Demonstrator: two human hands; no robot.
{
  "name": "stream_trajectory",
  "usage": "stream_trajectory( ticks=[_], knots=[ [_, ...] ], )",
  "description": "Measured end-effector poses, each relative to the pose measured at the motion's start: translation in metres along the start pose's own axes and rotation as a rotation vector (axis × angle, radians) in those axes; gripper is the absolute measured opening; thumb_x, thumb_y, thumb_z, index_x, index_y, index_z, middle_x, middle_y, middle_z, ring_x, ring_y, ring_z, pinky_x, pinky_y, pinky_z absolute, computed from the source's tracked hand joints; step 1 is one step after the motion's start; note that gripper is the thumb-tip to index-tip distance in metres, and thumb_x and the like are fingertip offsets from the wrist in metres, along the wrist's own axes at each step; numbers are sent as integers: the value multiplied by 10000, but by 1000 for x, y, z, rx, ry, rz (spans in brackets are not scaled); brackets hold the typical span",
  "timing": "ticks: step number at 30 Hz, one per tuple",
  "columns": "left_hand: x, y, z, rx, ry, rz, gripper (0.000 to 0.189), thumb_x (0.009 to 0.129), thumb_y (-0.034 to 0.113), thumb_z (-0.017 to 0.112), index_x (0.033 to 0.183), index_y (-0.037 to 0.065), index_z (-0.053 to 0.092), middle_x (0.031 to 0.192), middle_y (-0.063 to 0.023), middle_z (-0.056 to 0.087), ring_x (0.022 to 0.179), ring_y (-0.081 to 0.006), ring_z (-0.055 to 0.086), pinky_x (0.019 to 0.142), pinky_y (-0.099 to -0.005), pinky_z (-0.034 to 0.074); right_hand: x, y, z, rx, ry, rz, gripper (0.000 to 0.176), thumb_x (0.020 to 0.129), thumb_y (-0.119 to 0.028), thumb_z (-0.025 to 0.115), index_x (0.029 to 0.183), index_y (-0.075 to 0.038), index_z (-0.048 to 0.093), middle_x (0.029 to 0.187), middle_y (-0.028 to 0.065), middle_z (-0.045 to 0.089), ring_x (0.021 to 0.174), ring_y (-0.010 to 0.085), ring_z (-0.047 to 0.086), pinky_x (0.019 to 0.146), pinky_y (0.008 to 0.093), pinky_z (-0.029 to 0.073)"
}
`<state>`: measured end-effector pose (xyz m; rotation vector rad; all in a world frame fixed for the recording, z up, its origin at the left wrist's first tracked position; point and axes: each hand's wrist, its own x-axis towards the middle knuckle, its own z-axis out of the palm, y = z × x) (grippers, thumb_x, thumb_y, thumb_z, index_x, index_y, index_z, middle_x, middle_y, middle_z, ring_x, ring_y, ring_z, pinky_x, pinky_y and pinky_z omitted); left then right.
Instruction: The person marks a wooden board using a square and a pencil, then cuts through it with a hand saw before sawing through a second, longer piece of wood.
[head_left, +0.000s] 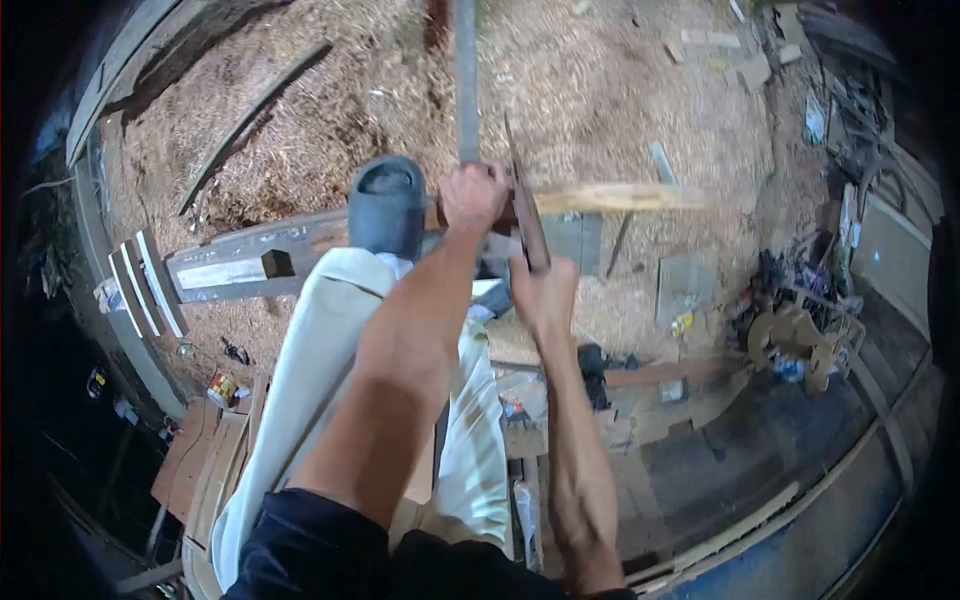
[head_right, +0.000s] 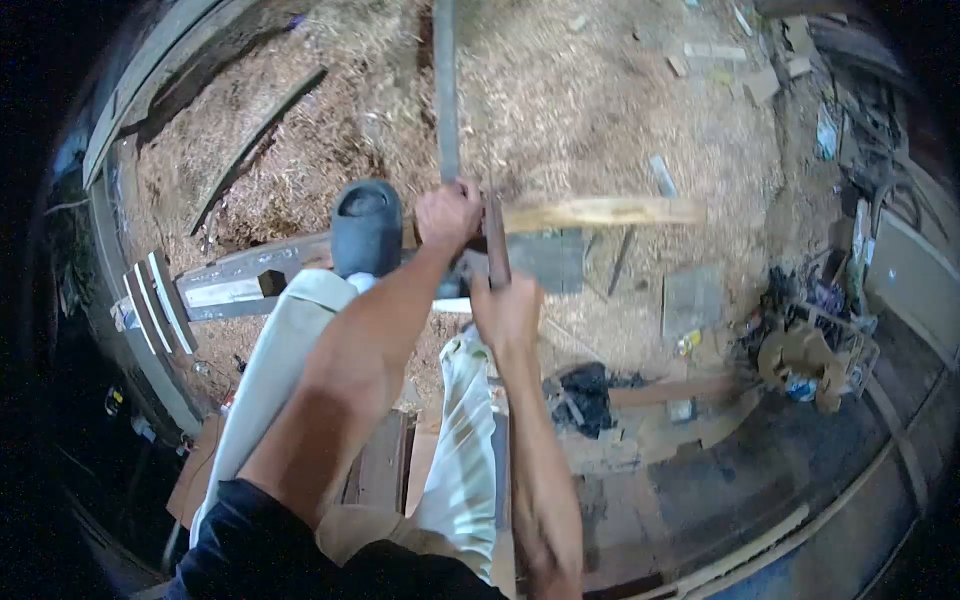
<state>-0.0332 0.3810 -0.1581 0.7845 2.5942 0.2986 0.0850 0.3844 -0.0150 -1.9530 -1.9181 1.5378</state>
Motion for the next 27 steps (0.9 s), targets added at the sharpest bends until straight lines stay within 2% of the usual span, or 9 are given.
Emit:
stream_trajectory(
  ticks=[1,2,3,6,14,16,18,21,27],
  knots=[
    [2,5,-9,-58,-46,-57,458,857,288,434,617,-24,668,647,-255,622,619,-403,644,666,-457,541,-16,6,-1,-44,72,-84,307,755,-207,640,673,87,600,567,250,558,549,376,612,545,432,464],
    [9,5,-12,-54,-36,-61,458,857,288,434,617,-24,668,647,-255,622,619,-403,644,666,-457,541,-48,-6,-22,-64,-5,141,294,746,-199,658,672,78,589,545,237,545,513,356,603,512,420,446],
    [4,3,-9,-65,-10,-59,458,858,288,435,614,-23,667,645,-255,621,614,-402,642,660,-457,541,-82,10,-35,-43,2,62,261,735,-167,670,662,69,585,524,219,534,478,322,593,487,400,436],
    [-2,10,-5,-77,7,-21,440,851,276,453,599,-20,659,634,-251,618,594,-404,634,628,-464,536,-137,-1,-66,-12,23,167,223,729,-131,674,649,60,592,484,198,510,438,277,575,471,379,433],
    [-1,11,-4,-55,135,-68,476,867,297,427,606,-24,664,638,-251,618,579,-402,631,608,-467,527,-27,23,-14,12,74,-10,219,743,-131,622,661,71,611,529,224,550,477,310,606,494,365,461],
    [-2,11,-3,-13,138,-74,486,873,308,420,630,-25,676,639,-251,620,588,-404,634,626,-469,527,-24,18,-36,179,-60,127,223,753,-133,626,691,81,612,520,135,543,491,136,527,502,331,426],
    [0,13,-2,-6,139,-61,493,876,316,411,643,-23,683,641,-249,624,595,-402,637,637,-469,528,-27,33,-33,150,-51,53,222,753,-134,621,699,81,612,516,145,543,495,139,531,509,333,432],
    [4,7,1,3,71,-71,500,878,305,389,634,-17,684,638,-245,628,612,-400,644,654,-466,535,-36,32,-14,112,1,-19,203,737,-128,599,691,69,611,559,238,560,525,334,615,555,404,473],
    [0,10,-7,-2,93,-22,475,864,284,416,587,-12,664,602,-255,608,578,-398,639,648,-465,542,-34,-17,-24,9,-33,61,219,736,-137,616,738,81,605,596,260,565,554,347,619,560,417,465]
  ],
)
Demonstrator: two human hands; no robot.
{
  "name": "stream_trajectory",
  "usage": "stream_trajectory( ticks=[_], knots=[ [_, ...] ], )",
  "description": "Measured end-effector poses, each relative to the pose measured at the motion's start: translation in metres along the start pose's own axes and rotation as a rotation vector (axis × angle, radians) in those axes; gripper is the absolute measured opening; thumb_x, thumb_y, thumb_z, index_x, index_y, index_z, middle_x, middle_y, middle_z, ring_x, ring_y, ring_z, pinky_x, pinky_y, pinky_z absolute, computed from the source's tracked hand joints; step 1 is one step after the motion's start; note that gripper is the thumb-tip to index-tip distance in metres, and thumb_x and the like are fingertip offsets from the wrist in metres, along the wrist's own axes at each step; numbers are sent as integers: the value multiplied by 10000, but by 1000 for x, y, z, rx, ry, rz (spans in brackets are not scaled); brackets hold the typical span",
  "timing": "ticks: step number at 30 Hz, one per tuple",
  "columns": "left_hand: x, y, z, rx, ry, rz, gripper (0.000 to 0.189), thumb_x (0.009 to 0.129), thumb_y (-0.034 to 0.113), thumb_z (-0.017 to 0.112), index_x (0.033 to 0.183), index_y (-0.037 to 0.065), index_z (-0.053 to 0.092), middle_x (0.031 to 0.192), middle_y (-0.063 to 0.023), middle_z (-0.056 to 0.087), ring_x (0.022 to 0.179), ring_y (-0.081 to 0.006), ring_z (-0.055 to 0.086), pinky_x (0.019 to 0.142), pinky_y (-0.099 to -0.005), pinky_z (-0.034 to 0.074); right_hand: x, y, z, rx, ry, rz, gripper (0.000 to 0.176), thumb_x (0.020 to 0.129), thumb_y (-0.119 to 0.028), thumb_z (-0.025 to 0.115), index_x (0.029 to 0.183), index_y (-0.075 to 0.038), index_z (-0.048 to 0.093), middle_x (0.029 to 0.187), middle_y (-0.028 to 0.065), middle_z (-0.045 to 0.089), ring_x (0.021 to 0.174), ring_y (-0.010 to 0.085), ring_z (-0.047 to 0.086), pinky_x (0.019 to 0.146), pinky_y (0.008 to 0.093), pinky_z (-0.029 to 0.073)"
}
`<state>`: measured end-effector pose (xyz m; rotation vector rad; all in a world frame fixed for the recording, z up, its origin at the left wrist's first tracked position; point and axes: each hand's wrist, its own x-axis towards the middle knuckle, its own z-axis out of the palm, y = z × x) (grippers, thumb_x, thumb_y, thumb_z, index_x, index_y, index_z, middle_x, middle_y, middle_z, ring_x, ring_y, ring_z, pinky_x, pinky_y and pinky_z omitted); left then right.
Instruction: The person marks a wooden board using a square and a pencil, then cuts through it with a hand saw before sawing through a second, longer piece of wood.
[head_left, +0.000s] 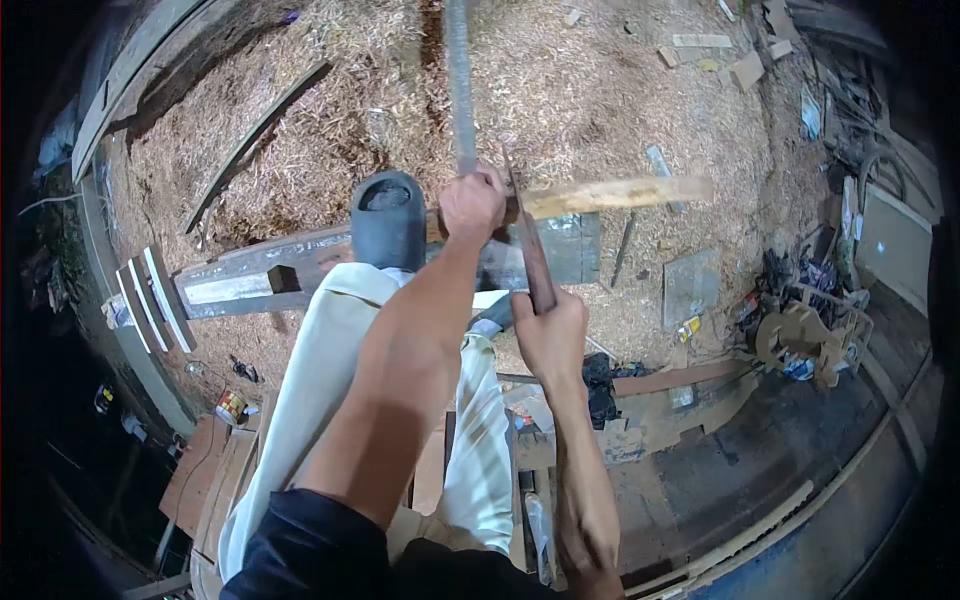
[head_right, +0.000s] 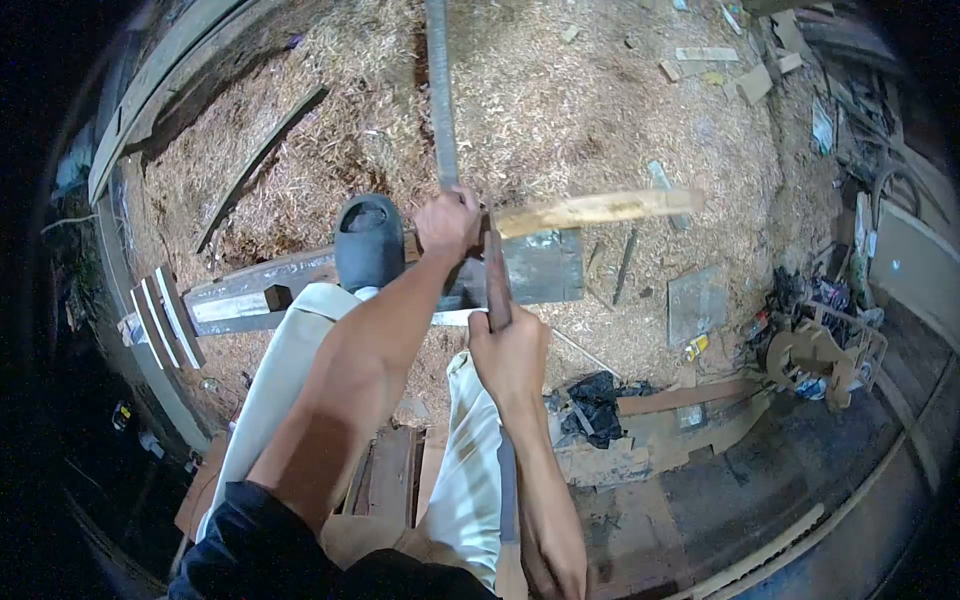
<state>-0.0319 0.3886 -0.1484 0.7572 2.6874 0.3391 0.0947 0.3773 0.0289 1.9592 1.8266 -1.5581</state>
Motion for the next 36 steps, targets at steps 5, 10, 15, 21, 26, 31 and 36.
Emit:
stream_trajectory(
  ticks=[5,10,15,21,26,31,36],
  knots=[
    [2,-8,8,-78,-58,-28,426,845,253,458,575,-10,656,612,-238,618,562,-385,635,598,-440,544,-36,11,-8,-16,17,71,254,763,-136,616,664,79,525,514,81,455,519,107,438,486,333,383],
    [2,-3,-2,-126,42,-31,422,842,243,483,540,-11,631,574,-226,604,529,-379,623,556,-439,540,-100,2,-48,16,20,133,176,745,-90,638,667,57,579,510,70,487,521,74,467,471,290,387],
    [7,-3,1,-214,-27,-81,451,852,288,472,559,-16,632,593,-261,598,565,-409,627,590,-471,535,-92,-9,-59,-54,-39,163,189,738,-103,664,659,51,589,468,106,472,468,65,452,433,289,371],
    [11,-1,1,-83,-49,-95,441,859,269,448,576,-7,641,616,-233,618,553,-370,631,561,-452,533,-78,-44,-63,-108,-22,200,238,739,-120,669,634,63,559,460,123,462,458,76,422,431,332,367],
    [9,-3,6,-76,-12,-108,424,859,262,443,571,11,628,620,-220,621,566,-362,634,551,-444,529,21,-5,0,-179,10,116,287,747,-175,652,643,82,577,493,203,519,457,145,532,485,378,432],
    [14,-1,6,-86,66,-83,425,864,259,447,567,13,626,613,-213,621,553,-356,631,543,-433,528,75,20,41,48,54,-24,271,748,-171,633,679,87,590,492,200,485,465,160,530,492,379,427],
    [7,-4,4,-51,7,-43,464,877,262,421,552,15,640,603,-208,624,554,-354,638,565,-424,542,63,31,41,30,46,-52,261,741,-169,616,686,85,587,497,193,485,459,176,510,502,381,427]
  ],
)
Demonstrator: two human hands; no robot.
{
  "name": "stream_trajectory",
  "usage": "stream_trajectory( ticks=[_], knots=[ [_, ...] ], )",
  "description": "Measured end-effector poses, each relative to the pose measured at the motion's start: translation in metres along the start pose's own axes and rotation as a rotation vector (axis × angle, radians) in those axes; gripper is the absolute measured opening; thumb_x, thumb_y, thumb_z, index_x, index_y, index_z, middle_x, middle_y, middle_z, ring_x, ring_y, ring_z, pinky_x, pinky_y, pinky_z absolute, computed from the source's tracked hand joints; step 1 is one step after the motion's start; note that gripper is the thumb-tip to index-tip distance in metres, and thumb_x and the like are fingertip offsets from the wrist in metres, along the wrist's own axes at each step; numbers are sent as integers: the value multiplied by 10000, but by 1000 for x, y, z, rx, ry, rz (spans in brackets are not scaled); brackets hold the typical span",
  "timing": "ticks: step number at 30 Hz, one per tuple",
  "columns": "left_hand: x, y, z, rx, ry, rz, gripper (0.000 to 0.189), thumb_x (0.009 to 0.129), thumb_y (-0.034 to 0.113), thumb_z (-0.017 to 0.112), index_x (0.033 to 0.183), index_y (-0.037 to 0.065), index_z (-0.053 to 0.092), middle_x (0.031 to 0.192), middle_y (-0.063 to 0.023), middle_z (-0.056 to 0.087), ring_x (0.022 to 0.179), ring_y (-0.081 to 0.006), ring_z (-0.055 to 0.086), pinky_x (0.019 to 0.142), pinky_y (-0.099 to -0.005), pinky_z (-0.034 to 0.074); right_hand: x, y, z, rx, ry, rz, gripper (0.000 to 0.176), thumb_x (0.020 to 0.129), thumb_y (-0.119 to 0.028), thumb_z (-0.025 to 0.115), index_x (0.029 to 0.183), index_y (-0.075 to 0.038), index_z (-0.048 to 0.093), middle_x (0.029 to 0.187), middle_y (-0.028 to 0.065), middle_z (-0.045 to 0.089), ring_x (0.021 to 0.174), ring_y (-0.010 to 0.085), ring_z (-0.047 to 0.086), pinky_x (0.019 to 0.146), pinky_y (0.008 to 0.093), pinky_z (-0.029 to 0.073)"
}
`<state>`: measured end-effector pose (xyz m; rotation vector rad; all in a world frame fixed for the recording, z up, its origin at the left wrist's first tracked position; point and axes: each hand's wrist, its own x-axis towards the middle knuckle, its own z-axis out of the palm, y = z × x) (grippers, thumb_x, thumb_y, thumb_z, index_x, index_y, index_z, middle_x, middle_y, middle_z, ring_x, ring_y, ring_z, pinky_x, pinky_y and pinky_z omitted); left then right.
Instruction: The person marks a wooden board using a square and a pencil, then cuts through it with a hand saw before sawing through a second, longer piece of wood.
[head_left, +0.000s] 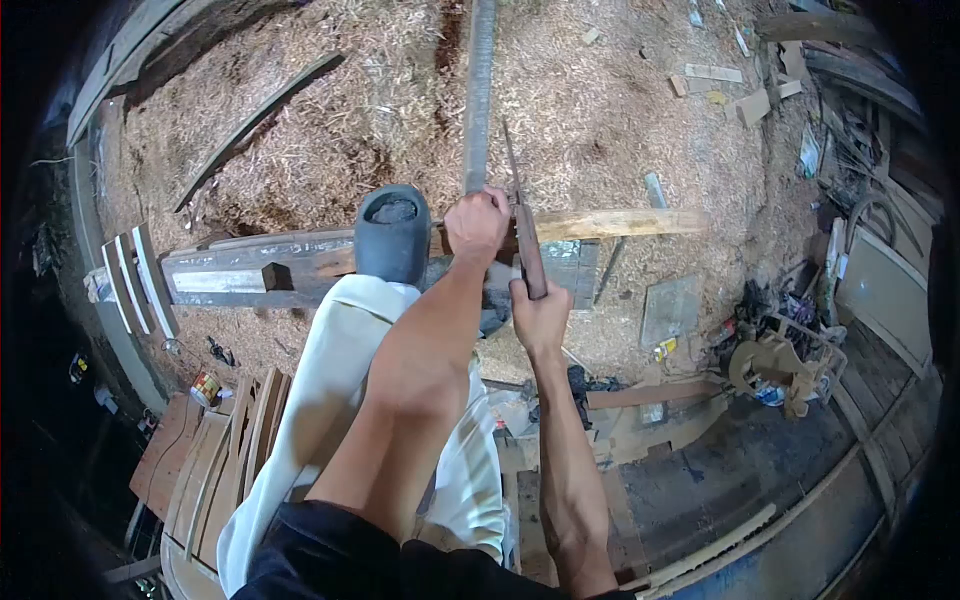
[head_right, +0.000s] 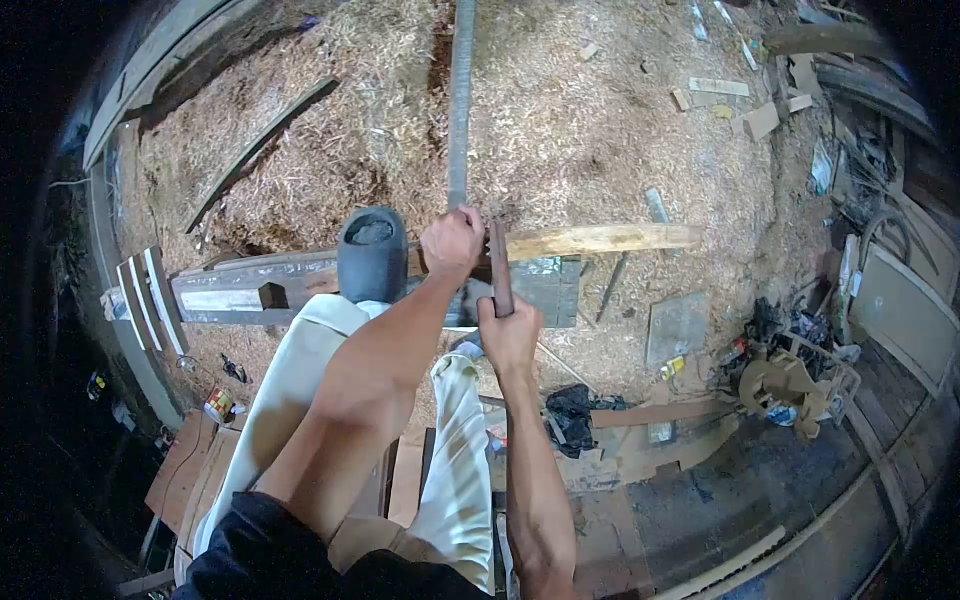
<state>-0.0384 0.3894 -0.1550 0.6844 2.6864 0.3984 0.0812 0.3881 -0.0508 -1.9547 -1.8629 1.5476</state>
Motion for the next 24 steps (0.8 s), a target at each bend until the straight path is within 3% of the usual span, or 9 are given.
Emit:
stream_trajectory(
  ticks=[3,6,8,12,14,17,19,24],
  knots=[
    [3,-2,5,34,-24,-21,472,871,278,415,556,18,651,602,-218,623,553,-363,641,592,-437,545,-23,-29,-22,-11,-46,80,270,739,-170,616,676,90,576,498,192,479,457,174,484,499,377,424],
    [-6,-1,6,24,-10,-14,495,877,299,402,575,6,663,591,-233,614,556,-374,641,603,-455,545,-99,-27,-66,-71,8,63,258,734,-139,638,648,91,560,476,173,477,458,138,483,484,365,416],
    [-7,4,-2,-4,-18,23,497,879,298,402,575,2,661,594,-235,615,554,-374,640,604,-455,545,-131,-34,-85,-63,-33,199,237,733,-113,647,650,91,557,467,158,464,453,109,448,463,357,394],
    [-5,5,-4,-2,1,-13,490,881,285,414,576,-16,653,606,-247,613,571,-390,634,622,-454,540,-131,-48,-84,-50,-21,177,239,740,-98,654,641,94,551,457,138,454,455,85,427,444,341,371],
    [-6,4,-2,-10,-9,-17,492,887,286,410,601,-28,658,623,-253,616,586,-412,629,630,-470,532,-125,-38,-81,-73,-10,207,238,741,-107,670,645,89,578,475,149,503,442,121,475,459,344,401],
    [-11,1,-1,-72,48,28,502,896,287,394,617,-35,659,636,-253,620,590,-414,630,631,-470,533,-64,-19,-50,-162,-12,93,220,753,-116,674,667,78,616,496,145,553,448,151,522,479,338,438],
    [-6,2,3,0,92,19,449,884,219,426,564,-9,644,567,-224,599,519,-373,618,566,-439,535,-35,-2,-3,88,3,26,225,768,-129,667,665,66,618,500,117,560,455,138,518,477,337,436],
    [-3,1,4,-25,158,31,473,889,226,416,545,-16,633,578,-229,606,510,-364,618,555,-435,533,-16,1,-33,126,-65,29,235,772,-135,657,662,66,611,510,95,544,476,125,516,481,341,428]
  ],
)
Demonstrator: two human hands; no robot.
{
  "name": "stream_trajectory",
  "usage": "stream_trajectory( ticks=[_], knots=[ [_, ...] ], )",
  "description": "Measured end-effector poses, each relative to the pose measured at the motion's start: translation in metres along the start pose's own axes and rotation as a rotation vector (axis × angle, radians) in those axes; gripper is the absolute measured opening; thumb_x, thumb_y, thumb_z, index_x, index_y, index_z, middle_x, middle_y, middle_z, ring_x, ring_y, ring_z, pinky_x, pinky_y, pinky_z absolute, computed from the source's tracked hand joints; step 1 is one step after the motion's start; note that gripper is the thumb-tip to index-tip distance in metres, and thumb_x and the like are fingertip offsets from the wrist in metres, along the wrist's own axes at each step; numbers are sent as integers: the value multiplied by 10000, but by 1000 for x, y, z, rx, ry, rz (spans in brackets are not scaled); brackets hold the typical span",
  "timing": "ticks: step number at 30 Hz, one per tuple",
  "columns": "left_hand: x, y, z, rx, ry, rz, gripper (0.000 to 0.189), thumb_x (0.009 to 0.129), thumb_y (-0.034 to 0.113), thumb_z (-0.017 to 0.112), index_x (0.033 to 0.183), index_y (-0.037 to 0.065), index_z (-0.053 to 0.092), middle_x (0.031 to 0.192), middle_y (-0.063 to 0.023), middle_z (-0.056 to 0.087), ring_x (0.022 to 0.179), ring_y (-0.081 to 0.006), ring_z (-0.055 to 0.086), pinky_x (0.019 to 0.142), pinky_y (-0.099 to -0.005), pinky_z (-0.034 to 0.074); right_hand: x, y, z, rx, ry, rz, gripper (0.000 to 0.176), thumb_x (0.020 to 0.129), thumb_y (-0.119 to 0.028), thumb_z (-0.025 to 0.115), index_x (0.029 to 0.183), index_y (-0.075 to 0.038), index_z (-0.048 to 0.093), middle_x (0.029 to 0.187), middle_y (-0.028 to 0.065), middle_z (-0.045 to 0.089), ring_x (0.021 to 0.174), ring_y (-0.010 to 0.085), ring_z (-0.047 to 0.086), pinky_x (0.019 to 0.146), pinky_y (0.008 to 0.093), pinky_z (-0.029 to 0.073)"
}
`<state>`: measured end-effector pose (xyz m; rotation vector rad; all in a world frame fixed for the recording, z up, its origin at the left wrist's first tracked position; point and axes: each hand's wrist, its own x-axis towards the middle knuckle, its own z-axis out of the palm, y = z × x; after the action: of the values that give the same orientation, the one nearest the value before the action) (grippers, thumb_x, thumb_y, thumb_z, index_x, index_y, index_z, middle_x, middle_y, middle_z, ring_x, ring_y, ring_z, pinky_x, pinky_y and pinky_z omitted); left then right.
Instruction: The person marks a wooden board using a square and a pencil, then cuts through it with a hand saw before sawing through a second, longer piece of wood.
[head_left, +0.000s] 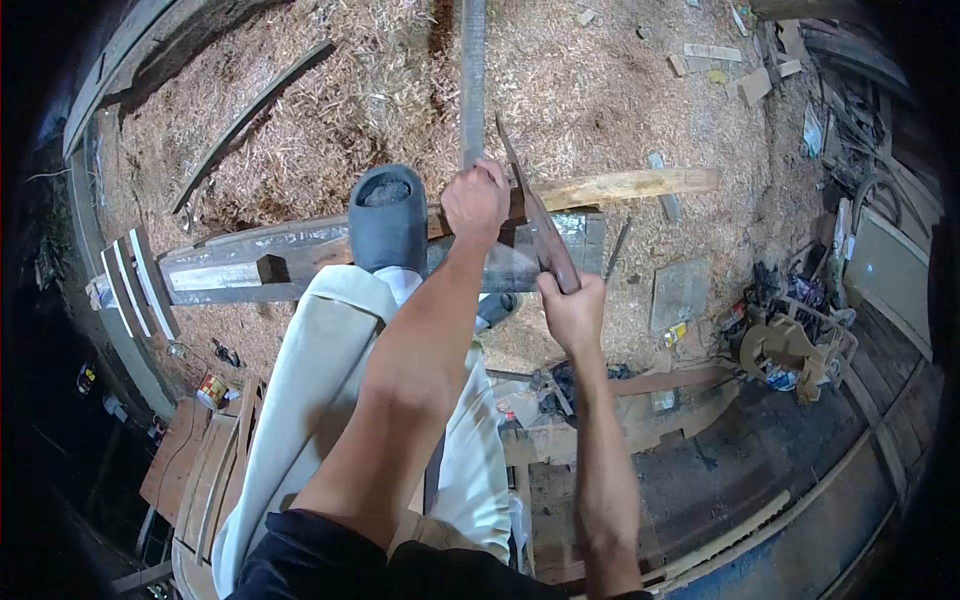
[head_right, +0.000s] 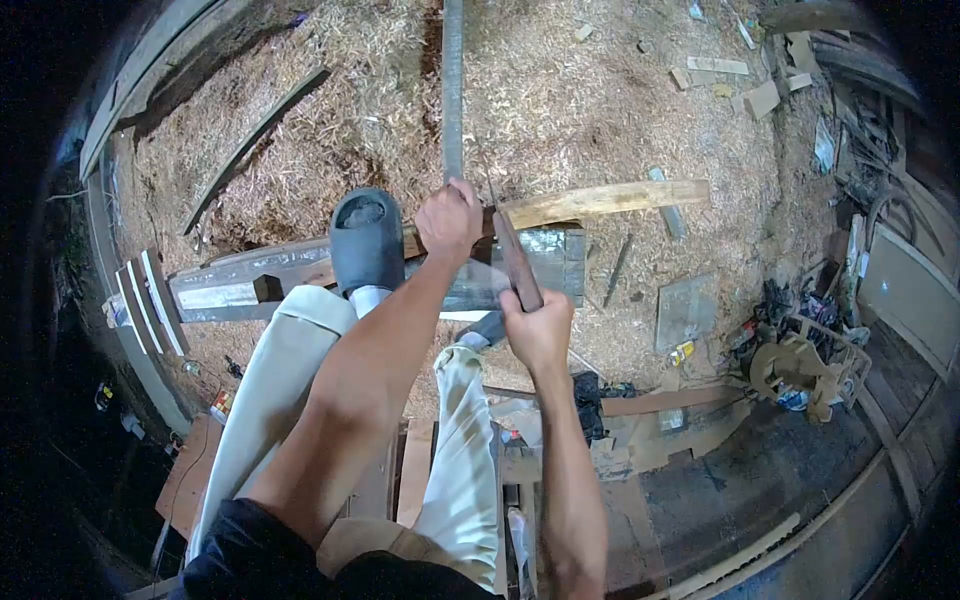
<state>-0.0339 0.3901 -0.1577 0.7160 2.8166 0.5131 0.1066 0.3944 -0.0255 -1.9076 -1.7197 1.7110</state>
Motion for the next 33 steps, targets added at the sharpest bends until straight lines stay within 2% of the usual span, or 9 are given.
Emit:
stream_trajectory(
  ticks=[1,5,7,11,20,23,27,29,33],
  knots=[
    [-1,-1,-1,-5,-39,-10,478,890,228,412,541,-13,633,581,-230,607,509,-365,618,555,-434,534,0,-4,-5,-41,-75,63,237,770,-133,654,666,74,606,512,97,532,485,123,516,485,343,429],
    [-6,-1,-4,54,-60,9,483,891,246,408,547,-5,638,592,-221,615,534,-361,628,582,-421,540,-16,-19,7,-187,-8,27,222,749,-112,637,706,101,589,558,213,561,503,251,583,548,389,457],
    [-11,-2,-11,49,-33,50,468,885,244,413,557,1,641,612,-213,626,555,-357,634,588,-423,540,-20,-22,9,-105,-9,27,231,739,-123,643,703,100,593,585,248,570,526,300,602,567,406,460],
    [-7,-5,-4,-29,-130,23,435,868,230,428,559,12,644,616,-204,629,560,-360,630,592,-421,539,-13,-38,9,-181,-14,119,284,746,-173,615,710,108,596,566,235,559,529,271,600,571,399,465],
    [-2,-5,-7,-210,1,-16,398,864,225,488,579,-14,631,564,-240,583,503,-385,599,515,-453,513,-23,21,20,-76,112,-83,245,747,-154,625,642,60,569,467,136,483,434,149,498,459,339,411],
    [-6,-4,-15,-174,-66,52,437,890,261,497,574,-21,608,575,-248,584,537,-412,601,551,-479,501,-23,47,28,-2,123,-135,220,734,-133,639,641,51,564,465,132,457,429,137,466,455,342,400],
    [1,-2,-11,-96,-150,-51,523,923,320,427,602,-27,650,585,-250,591,527,-403,604,570,-473,517,-15,102,36,34,141,-246,147,717,-74,646,681,51,577,512,136,472,462,126,471,477,325,404],
    [7,-3,-10,-103,-186,-70,560,932,338,399,592,-29,651,571,-250,589,521,-415,604,588,-478,522,-6,107,39,60,127,-336,122,713,-55,646,697,50,588,528,136,484,475,119,477,485,319,407],
    [4,-11,-4,-80,-187,-36,563,925,325,401,559,-29,641,554,-262,581,531,-412,617,587,-468,529,-17,92,37,83,193,-297,101,731,-46,629,751,52,619,551,138,513,498,106,509,494,311,414]
  ],
)
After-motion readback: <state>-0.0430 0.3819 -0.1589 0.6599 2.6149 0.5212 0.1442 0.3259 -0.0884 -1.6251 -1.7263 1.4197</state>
